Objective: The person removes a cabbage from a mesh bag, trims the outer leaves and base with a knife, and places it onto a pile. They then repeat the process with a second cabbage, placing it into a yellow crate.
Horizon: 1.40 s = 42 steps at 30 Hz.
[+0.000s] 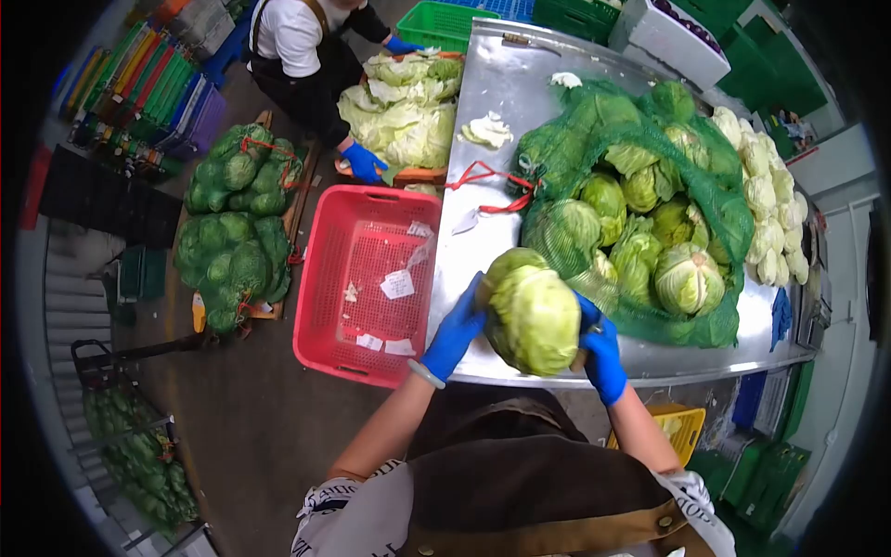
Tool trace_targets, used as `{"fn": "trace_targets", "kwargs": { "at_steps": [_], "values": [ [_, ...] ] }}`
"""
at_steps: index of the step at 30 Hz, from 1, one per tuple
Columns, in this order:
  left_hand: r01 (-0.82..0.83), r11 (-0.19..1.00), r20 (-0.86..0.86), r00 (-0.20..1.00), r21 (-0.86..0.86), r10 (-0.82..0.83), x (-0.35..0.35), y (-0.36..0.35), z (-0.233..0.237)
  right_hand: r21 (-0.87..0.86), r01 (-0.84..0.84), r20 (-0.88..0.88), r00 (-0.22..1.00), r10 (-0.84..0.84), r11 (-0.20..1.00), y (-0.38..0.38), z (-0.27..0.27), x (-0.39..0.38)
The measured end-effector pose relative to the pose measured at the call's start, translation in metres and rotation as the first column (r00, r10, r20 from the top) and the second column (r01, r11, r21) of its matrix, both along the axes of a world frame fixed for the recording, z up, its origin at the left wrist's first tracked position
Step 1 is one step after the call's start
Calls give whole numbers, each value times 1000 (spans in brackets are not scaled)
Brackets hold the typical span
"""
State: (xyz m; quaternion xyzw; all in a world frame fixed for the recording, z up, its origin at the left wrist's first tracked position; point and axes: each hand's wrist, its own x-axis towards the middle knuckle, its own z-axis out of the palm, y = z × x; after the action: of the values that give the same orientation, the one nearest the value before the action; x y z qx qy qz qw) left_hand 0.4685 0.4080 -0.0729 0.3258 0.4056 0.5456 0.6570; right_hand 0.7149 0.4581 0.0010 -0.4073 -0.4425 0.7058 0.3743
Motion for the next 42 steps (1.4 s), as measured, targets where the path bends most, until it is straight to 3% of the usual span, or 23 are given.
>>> {"fn": "trace_targets", "kwargs": {
  "at_steps": [1,3,4,8,11,13,15,16,17,18,19,20,21,23,26,30,33,39,42],
  "values": [
    [11,1000,87,996,-29,-9,-5,-8,-10,39,-56,23,998,55,998,-2,-14,-13],
    [-39,999,28,999,-8,39,-13,-23,-46,34,-56,170,984,49,998,-16,-64,-37],
    [-44,993,-3,999,-109,44,-17,-31,-52,-18,-63,196,978,65,998,-25,-79,-50],
    [-197,970,-237,958,-145,160,-18,-53,-49,-41,-131,202,970,137,991,-33,-87,-65],
    [-256,966,-522,821,27,232,-7,-59,-25,8,-210,165,965,206,978,-30,-95,-57],
    [-327,942,-620,724,77,302,8,-61,-13,86,-348,285,907,312,934,-13,-84,-48],
    [-280,958,-621,740,66,260,13,-61,-6,117,-240,438,883,167,964,-5,-75,-40],
    [-274,959,-667,702,70,250,14,-58,-4,53,-207,635,762,127,977,0,-57,-35],
    [-271,960,-709,661,78,244,15,-53,-2,101,-304,795,597,107,947,4,-34,-29],
    [-266,960,-748,620,83,237,18,-49,0,55,-327,811,566,149,943,0,-28,-21],
    [-302,952,-680,690,41,248,20,-46,3,6,-351,823,533,195,937,-7,-27,-13],
    [-338,941,-606,750,-4,267,22,-41,7,19,-336,761,615,205,942,-18,-29,-4],
    [-372,927,-526,799,-51,291,25,-36,12,174,-368,735,666,128,913,-30,-41,5],
    [-381,922,-528,798,-67,291,32,-36,19,388,-405,689,724,31,828,-45,-52,11],
    [-376,924,-565,777,-64,277,41,-38,21,121,-535,733,616,288,836,-49,-41,4],
    [-397,916,-614,736,-51,285,50,-31,26,214,-531,751,626,210,820,-42,-48,-13],
    [-414,909,-618,728,-49,298,51,-28,25,207,-626,813,537,224,752,-38,-58,-20],
    [-432,902,-679,670,-28,300,53,-25,20,279,-663,880,466,92,694,-33,-75,-26],
    [-422,906,-784,562,2,264,57,-25,22,170,-718,917,365,157,675,-23,-71,-28]
  ]
}}
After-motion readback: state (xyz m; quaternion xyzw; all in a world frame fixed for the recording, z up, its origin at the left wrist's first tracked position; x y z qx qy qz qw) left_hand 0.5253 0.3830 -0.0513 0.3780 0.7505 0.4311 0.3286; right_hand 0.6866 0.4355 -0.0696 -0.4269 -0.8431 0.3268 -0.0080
